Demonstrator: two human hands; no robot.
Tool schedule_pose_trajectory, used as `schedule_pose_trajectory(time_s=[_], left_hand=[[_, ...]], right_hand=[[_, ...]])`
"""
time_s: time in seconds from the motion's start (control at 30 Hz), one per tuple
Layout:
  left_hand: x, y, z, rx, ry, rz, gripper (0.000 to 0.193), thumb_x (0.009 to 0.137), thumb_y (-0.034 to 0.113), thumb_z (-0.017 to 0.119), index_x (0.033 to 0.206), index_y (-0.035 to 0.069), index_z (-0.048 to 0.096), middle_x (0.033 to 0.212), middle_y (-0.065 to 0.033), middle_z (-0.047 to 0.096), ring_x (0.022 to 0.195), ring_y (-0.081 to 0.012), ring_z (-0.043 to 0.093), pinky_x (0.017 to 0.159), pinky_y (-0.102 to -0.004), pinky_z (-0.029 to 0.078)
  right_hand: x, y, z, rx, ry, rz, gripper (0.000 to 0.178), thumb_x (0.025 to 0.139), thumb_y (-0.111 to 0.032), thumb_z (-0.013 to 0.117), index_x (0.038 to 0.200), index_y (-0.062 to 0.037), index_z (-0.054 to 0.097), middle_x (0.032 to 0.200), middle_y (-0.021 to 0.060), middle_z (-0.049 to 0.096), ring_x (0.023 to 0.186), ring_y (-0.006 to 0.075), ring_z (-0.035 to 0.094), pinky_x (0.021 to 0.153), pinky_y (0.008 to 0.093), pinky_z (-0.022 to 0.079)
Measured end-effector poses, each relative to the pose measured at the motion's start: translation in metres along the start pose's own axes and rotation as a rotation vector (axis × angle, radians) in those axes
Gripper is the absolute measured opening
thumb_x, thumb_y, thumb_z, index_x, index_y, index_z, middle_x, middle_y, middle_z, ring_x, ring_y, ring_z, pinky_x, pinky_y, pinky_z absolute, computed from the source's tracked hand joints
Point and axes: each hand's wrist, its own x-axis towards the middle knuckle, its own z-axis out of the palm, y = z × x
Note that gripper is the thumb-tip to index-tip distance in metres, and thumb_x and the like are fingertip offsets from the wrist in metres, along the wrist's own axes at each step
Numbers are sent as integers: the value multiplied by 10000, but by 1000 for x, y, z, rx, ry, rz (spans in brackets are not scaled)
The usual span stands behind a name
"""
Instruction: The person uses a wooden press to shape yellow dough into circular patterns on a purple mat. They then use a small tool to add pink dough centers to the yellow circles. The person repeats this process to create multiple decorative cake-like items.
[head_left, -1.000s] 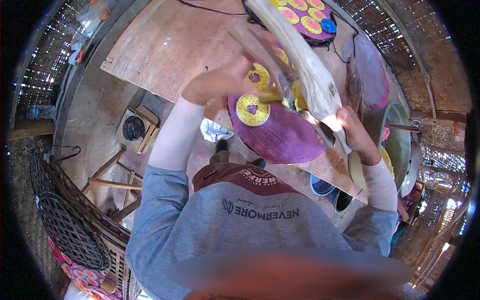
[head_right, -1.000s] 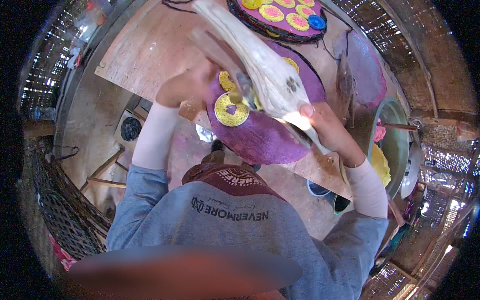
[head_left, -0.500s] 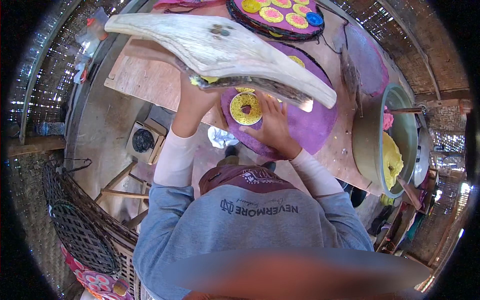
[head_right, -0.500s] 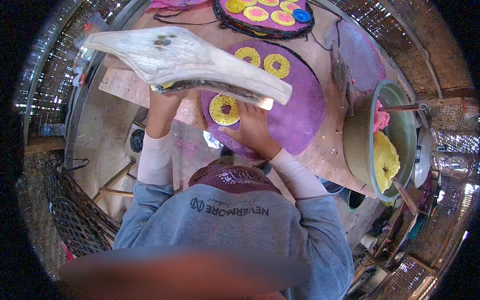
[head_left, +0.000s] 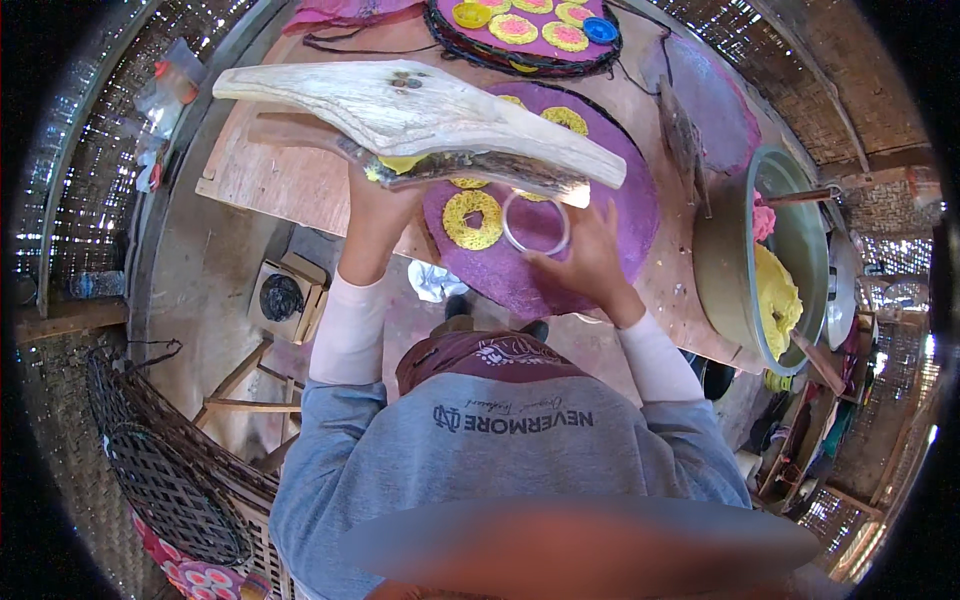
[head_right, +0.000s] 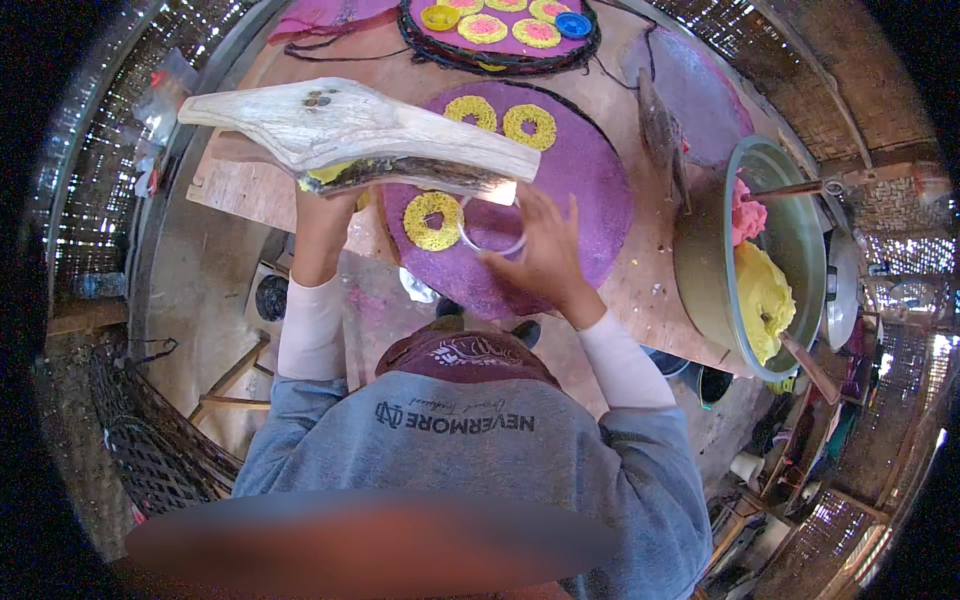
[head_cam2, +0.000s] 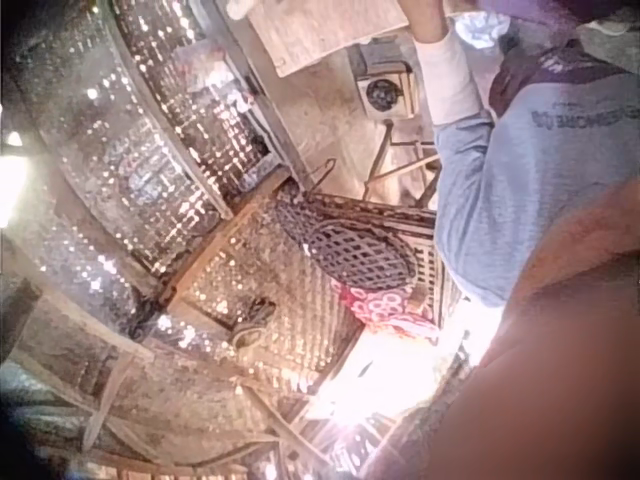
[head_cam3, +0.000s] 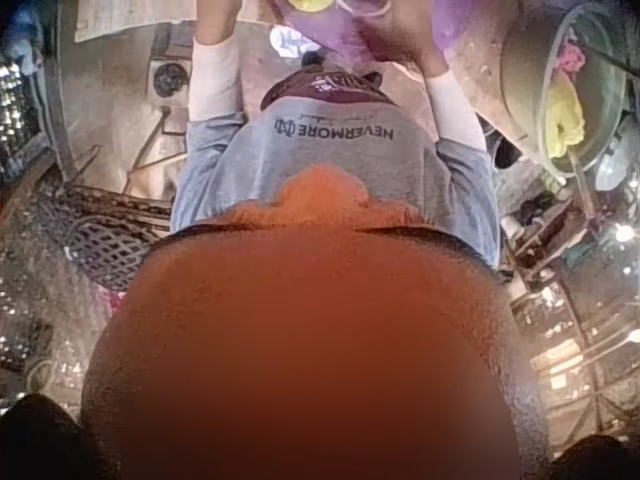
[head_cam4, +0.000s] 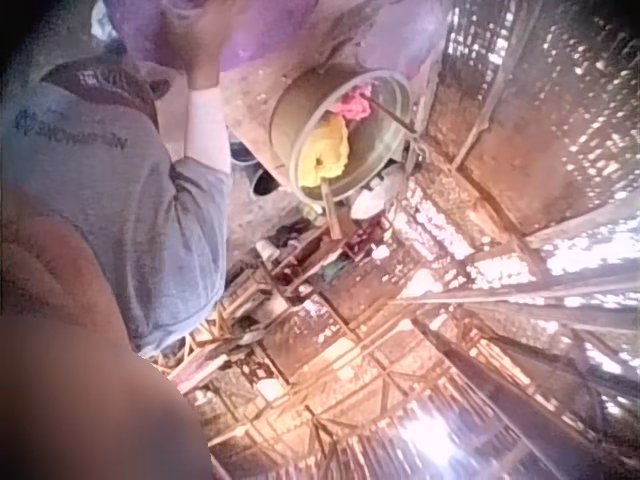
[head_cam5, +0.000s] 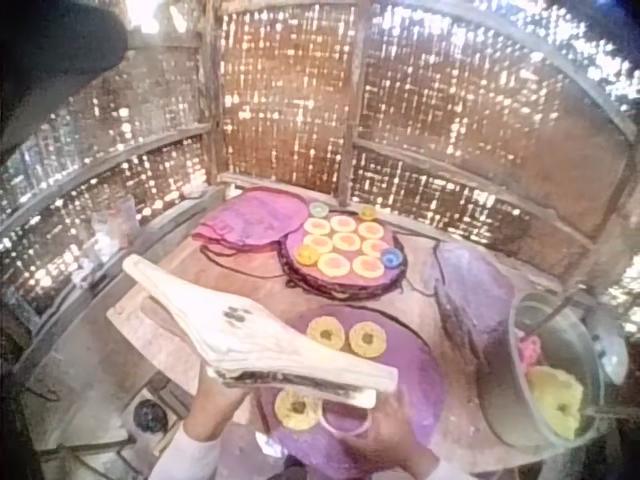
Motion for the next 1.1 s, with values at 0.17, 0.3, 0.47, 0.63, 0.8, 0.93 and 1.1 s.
schedule_pose_trajectory(time_s=[0.17,0.3,0.47,0.63,0.8,0.93,1.1], left_hand=[[3,-10,13,1,-25,-12,383,623,65,755,965,-10,598,922,-91,642,853,-179,604,766,-292,468],[6,-7,33,145,-182,228,438,612,177,776,971,1,599,946,-114,639,879,-239,614,780,-335,474],[11,29,80,322,-372,402,526,590,315,786,1000,40,605,984,-124,631,917,-284,604,801,-355,469],[44,52,86,74,-723,532,526,637,377,751,1008,46,580,988,-119,609,928,-275,584,812,-358,456],[70,16,89,-1541,-621,-173,874,772,617,529,1377,58,237,1275,-147,409,1143,-349,460,841,-494,488],[60,-30,92,-1683,-749,-225,501,799,591,483,1016,140,507,877,-3,511,987,-259,471,853,-403,395],[44,-63,81,-1668,-610,-264,321,828,466,480,842,147,511,791,-3,504,866,-231,481,794,-373,403]], right_hand=[[-28,2,16,-74,12,146,900,643,-507,712,1323,-53,336,1213,158,497,1196,308,410,1003,598,136],[-16,18,-13,522,88,250,797,750,-472,634,1330,-20,328,1194,127,508,1101,221,488,957,389,329],[-3,19,-139,1175,-390,281,718,802,-511,565,1275,4,401,1000,56,554,888,130,530,779,254,432],[-23,8,-162,1126,-578,302,713,774,-599,551,1158,-1,505,879,26,564,788,105,519,659,233,410],[-18,30,-143,1070,-765,444,612,862,-582,424,1069,-21,556,829,33,583,685,91,533,583,222,417],[-2,40,-120,1054,-858,652,652,863,-631,354,1009,-40,587,782,38,588,671,95,537,571,237,430],[6,45,-92,879,-851,616,724,845,-670,327,914,-14,625,718,49,578,625,119,523,542,269,410]])
